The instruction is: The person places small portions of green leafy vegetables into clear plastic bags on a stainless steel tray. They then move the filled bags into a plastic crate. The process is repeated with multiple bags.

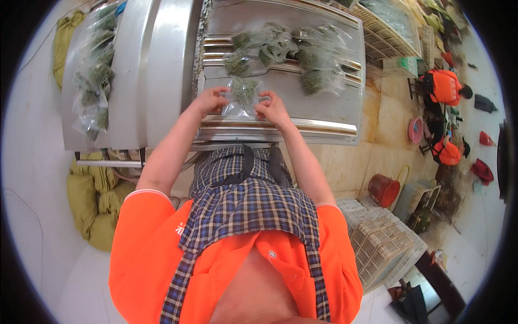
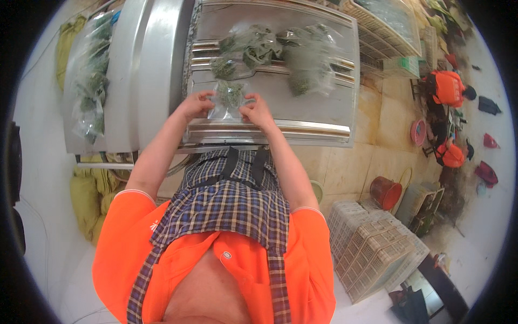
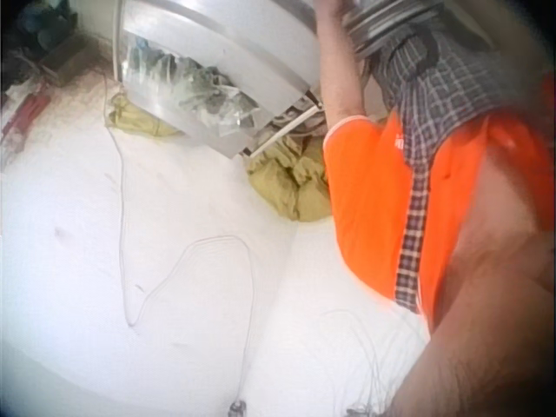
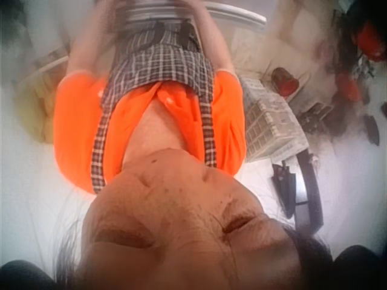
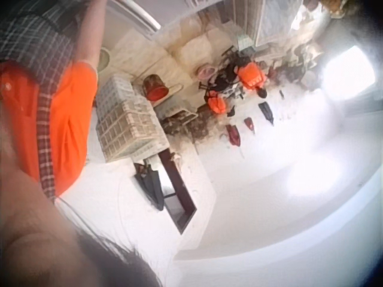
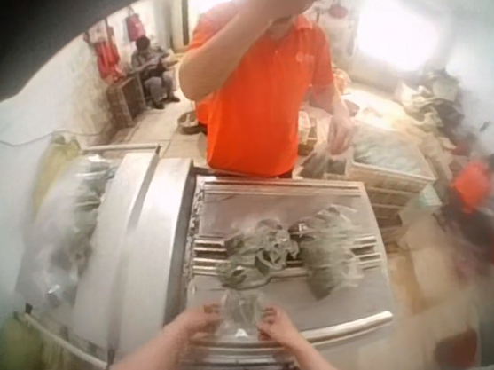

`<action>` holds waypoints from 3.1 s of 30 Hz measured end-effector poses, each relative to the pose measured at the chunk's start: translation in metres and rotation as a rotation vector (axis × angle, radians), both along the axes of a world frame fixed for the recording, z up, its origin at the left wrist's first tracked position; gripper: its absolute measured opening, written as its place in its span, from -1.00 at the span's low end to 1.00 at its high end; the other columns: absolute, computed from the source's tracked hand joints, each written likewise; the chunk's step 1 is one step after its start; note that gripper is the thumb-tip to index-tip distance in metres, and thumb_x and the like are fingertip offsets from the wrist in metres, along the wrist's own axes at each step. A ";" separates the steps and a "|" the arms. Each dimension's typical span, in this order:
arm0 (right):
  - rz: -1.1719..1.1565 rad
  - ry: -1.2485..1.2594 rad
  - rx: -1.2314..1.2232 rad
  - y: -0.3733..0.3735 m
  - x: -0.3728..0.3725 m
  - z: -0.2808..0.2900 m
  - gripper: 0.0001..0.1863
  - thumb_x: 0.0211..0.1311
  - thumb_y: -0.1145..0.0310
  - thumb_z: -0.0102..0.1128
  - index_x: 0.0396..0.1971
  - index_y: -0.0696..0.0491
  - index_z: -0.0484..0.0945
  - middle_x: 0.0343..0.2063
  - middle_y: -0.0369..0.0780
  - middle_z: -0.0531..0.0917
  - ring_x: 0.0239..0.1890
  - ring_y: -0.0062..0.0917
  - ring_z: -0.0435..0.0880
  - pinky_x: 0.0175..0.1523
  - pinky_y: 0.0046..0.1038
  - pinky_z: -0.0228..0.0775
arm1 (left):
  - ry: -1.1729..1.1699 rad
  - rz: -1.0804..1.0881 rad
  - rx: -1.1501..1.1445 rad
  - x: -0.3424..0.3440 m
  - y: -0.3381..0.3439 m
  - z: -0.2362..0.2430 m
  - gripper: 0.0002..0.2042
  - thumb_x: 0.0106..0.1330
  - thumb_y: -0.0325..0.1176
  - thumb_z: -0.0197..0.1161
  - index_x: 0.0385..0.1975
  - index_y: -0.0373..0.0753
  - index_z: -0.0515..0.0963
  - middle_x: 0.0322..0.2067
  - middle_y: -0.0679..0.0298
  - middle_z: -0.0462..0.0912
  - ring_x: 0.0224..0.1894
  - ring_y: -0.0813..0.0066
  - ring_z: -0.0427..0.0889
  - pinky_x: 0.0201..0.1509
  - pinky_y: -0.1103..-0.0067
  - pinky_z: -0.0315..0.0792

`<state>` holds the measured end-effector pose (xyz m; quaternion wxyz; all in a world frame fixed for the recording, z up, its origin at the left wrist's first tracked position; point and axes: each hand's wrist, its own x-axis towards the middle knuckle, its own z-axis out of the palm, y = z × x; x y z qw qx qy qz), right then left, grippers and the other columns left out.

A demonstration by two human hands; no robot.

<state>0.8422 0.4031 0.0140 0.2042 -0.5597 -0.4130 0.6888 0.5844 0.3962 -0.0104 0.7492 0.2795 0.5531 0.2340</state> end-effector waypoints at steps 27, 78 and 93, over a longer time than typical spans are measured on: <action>1.017 -0.745 1.031 -0.080 -0.010 -0.004 -0.94 0.09 0.38 0.08 -0.46 0.02 0.48 -0.58 -0.18 0.64 -0.49 -0.33 0.69 -0.42 -0.29 0.51 | 0.981 -0.182 0.461 0.003 -0.082 0.061 -0.17 0.06 -0.44 0.34 0.36 0.16 0.11 0.10 -0.07 0.40 0.02 -0.09 0.54 0.06 0.23 0.49; 0.419 -0.297 0.485 -0.010 0.054 -0.007 -0.82 -0.01 0.29 0.33 -0.44 0.04 0.59 -0.53 -0.20 0.69 -0.43 -0.38 0.69 -0.28 -0.38 0.49 | 1.121 -0.502 0.505 0.082 -0.026 0.056 -0.28 0.07 -0.55 0.12 0.33 0.01 0.17 -0.37 -0.10 0.65 -0.28 -0.12 0.64 -0.18 0.13 0.49; -0.427 -0.439 0.498 0.067 -0.031 0.010 -0.56 -0.01 0.14 0.35 -0.17 0.11 0.61 -0.57 -0.23 0.69 -0.47 -0.47 0.70 -0.27 -0.40 0.50 | 0.596 -0.097 0.361 0.075 0.004 0.059 -0.65 0.19 -0.29 0.23 -0.01 -0.12 0.57 -0.47 0.15 0.67 -0.35 0.37 0.70 -0.29 0.46 0.54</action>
